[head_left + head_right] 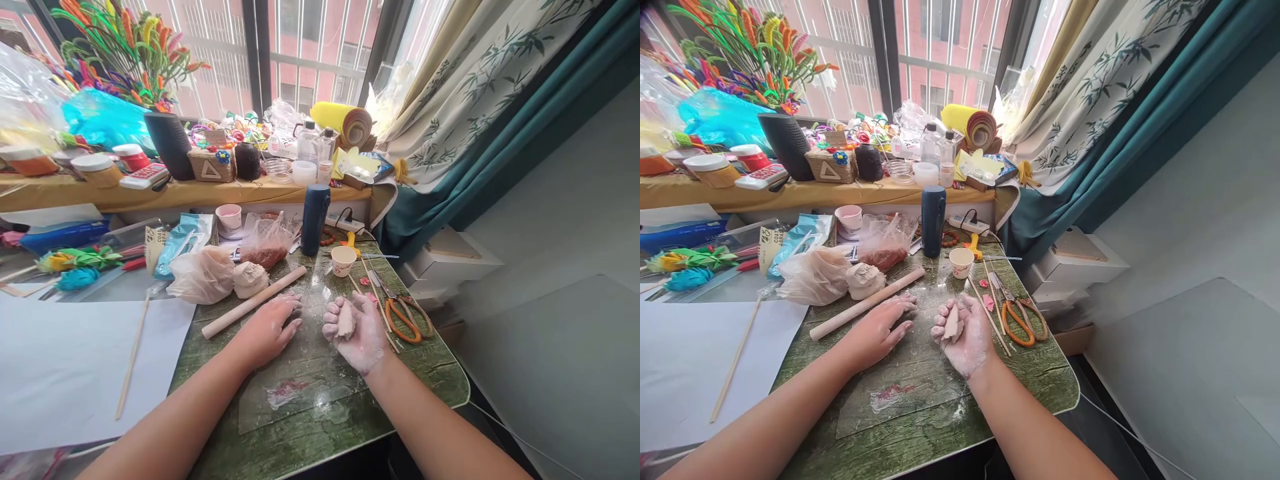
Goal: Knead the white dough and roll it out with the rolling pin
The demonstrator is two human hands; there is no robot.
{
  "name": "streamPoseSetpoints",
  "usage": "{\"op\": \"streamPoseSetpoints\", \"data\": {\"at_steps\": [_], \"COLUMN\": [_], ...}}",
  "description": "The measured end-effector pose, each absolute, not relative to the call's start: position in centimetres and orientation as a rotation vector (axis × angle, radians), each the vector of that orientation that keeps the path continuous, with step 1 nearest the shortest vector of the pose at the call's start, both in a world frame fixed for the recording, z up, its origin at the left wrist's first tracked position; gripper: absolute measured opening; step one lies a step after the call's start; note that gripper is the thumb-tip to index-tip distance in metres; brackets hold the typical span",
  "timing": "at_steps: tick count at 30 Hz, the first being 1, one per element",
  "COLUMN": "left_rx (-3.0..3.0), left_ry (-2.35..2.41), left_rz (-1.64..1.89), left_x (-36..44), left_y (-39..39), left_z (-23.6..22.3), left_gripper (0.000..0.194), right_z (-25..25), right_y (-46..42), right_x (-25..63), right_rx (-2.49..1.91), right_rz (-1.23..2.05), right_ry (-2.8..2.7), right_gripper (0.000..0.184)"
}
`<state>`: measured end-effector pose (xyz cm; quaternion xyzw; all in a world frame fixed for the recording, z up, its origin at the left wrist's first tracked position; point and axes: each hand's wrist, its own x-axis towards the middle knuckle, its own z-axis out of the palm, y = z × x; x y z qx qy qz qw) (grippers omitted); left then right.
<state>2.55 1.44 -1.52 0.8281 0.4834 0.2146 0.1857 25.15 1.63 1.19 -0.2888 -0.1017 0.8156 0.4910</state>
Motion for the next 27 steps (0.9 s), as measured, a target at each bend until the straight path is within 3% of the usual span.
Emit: {"op": "streamPoseSetpoints", "data": {"at_steps": [7,13,22,27], "left_rx": [2.308,2.113,1.710,1.377], "left_ry": [1.245,1.190,1.341,1.271], "left_rz": [0.812,0.859,1.082,1.172], "left_x": [1.7,2.4,2.0,1.3], "left_y": [0.5,0.3,1.1,1.6], "left_z": [-0.2,-0.2,-0.3,0.0], "left_gripper": [0.028,0.067,0.042,0.045], "right_z": [0.3,0.3,2.0,2.3], "right_y": [1.4,1.5,2.0,3.0], "right_x": [21.8,18.4,16.8,18.6], "right_rx": [-0.804,-0.816,-0.726,-0.747], "right_rz": [1.902,1.776,1.781,1.819], "right_ry": [-0.179,-0.360,-0.517,-0.789], "right_gripper": [0.034,0.037,0.020,0.034]}}
